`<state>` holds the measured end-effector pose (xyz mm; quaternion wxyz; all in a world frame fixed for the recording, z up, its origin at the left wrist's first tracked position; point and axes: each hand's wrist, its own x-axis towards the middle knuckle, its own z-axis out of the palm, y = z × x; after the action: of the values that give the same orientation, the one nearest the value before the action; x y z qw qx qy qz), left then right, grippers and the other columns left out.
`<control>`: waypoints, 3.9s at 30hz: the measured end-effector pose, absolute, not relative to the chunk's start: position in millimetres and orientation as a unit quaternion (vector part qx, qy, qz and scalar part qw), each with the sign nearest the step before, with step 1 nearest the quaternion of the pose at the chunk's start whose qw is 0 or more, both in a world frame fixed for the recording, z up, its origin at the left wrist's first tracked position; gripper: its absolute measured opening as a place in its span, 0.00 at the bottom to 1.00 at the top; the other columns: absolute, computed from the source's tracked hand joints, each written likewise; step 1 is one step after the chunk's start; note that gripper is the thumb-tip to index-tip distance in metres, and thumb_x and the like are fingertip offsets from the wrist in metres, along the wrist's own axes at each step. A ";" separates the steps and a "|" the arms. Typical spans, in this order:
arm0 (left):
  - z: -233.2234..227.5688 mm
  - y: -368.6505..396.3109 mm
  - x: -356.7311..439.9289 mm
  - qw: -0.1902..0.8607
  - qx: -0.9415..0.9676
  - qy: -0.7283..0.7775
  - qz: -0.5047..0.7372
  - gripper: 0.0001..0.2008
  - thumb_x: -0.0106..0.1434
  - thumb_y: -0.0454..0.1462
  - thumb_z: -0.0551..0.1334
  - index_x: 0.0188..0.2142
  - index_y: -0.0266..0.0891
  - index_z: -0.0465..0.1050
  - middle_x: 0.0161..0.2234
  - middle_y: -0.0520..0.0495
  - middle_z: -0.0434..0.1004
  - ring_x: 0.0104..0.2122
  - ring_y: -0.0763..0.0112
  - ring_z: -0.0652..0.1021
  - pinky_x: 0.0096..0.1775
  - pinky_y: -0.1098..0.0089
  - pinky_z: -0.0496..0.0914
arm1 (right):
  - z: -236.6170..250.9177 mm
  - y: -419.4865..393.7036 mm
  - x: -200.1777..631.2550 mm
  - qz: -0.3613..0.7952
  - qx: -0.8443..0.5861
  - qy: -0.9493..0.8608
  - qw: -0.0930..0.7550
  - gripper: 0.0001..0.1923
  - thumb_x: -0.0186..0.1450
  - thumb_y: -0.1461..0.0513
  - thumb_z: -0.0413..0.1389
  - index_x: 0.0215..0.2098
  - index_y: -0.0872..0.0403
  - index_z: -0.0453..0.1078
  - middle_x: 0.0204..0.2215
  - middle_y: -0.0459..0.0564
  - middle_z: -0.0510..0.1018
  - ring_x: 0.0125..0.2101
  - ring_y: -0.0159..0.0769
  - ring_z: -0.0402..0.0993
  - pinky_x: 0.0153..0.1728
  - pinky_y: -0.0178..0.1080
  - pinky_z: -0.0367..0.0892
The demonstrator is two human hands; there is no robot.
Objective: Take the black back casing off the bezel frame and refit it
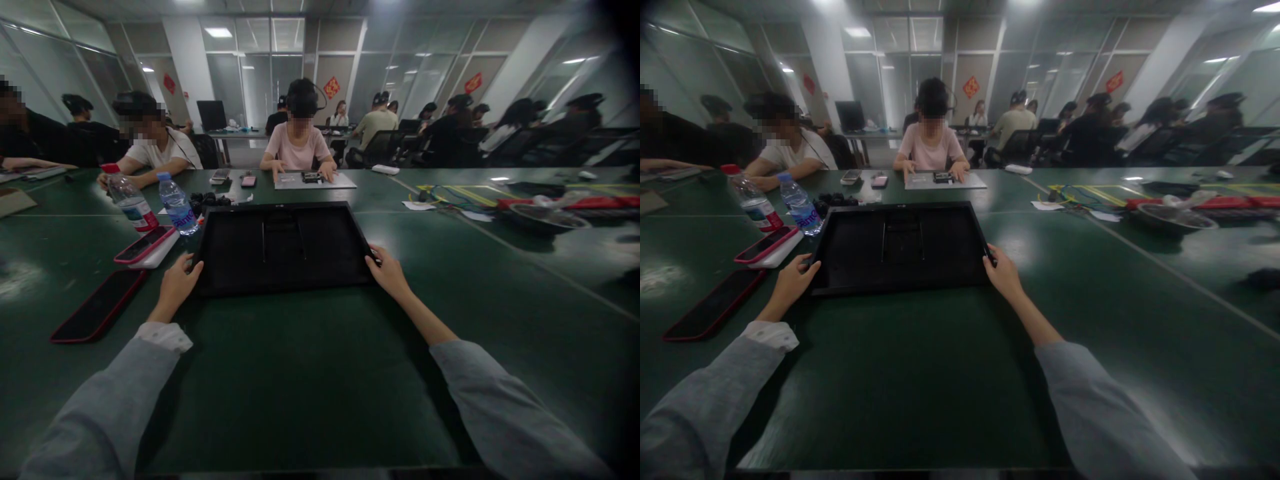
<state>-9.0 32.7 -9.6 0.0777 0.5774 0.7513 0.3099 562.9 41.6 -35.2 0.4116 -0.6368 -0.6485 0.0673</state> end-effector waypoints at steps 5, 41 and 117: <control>-6.5 30.4 -4.3 0.082 0.574 0.761 0.291 0.32 0.68 0.53 0.58 0.64 0.37 0.69 0.51 0.32 0.82 0.52 0.49 0.81 0.55 0.53 0.72 | -35.4 43.0 563.9 0.083 -0.638 -0.646 0.412 0.29 0.69 0.54 0.52 0.64 0.58 0.68 0.56 0.62 0.79 0.55 0.54 0.77 0.58 0.57 0.70; -11.1 23.7 15.1 0.064 0.534 0.704 0.465 0.29 0.65 0.46 0.65 0.62 0.33 0.72 0.62 0.30 0.73 0.60 0.50 0.75 0.63 0.51 0.67 | -47.7 51.1 554.6 0.064 -0.653 -0.610 0.444 0.29 0.64 0.54 0.52 0.62 0.55 0.68 0.51 0.62 0.79 0.54 0.55 0.75 0.58 0.60 0.69; -29.2 36.9 -7.8 0.210 0.475 0.678 0.520 0.32 0.57 0.48 0.70 0.58 0.35 0.75 0.43 0.40 0.81 0.39 0.61 0.81 0.47 0.60 0.76 | -54.0 56.2 560.0 0.088 -0.645 -0.621 0.437 0.28 0.64 0.60 0.50 0.62 0.57 0.66 0.58 0.63 0.76 0.59 0.54 0.73 0.63 0.58 0.65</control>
<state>-7.8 36.9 -29.2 0.2102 0.4745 0.6781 0.5204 560.0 56.2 -54.0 0.4374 -0.6445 -0.6209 0.0884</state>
